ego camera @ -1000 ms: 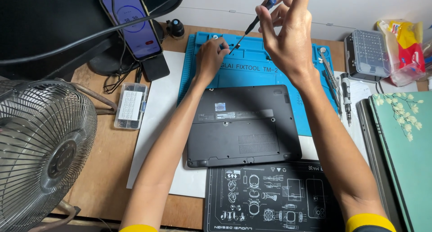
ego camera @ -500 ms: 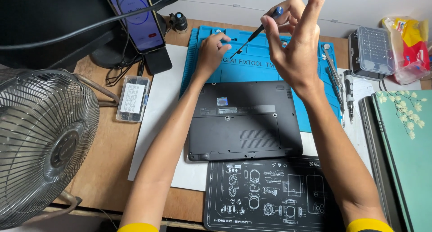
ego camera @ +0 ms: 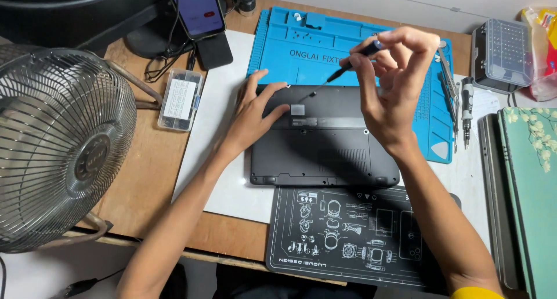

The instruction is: Using a screwdriver to remove and re-install screws on the bottom casing of a laptop for maintenance or repair.

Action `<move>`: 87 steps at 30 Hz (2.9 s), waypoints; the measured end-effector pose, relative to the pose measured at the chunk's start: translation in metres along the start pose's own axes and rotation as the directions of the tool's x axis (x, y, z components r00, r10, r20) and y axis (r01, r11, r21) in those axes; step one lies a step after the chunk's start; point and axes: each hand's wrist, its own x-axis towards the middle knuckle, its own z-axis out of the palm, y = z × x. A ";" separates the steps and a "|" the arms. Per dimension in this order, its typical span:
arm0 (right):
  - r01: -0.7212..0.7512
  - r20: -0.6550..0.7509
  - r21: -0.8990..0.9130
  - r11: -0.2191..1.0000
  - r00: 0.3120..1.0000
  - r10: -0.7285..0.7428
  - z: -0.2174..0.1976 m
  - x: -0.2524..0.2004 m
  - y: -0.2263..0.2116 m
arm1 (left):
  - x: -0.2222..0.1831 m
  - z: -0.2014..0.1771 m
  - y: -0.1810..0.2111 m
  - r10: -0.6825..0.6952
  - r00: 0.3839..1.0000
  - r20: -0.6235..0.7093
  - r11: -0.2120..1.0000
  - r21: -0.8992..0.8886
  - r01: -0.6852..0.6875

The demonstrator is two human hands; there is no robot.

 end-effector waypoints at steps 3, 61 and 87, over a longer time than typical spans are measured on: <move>-0.031 -0.017 -0.003 1.000 0.999 0.031 -0.004 -0.019 -0.011 | -0.041 -0.022 0.038 -0.172 0.978 0.117 0.976 -0.112 0.185; -0.151 0.368 0.197 0.969 0.927 0.069 -0.003 -0.054 -0.055 | -0.028 -0.028 0.106 0.256 0.899 0.355 0.765 -0.643 0.036; -0.154 0.342 0.336 0.929 0.939 0.032 0.000 -0.065 -0.036 | -0.024 -0.015 0.101 0.329 0.922 0.202 0.792 -0.591 -0.153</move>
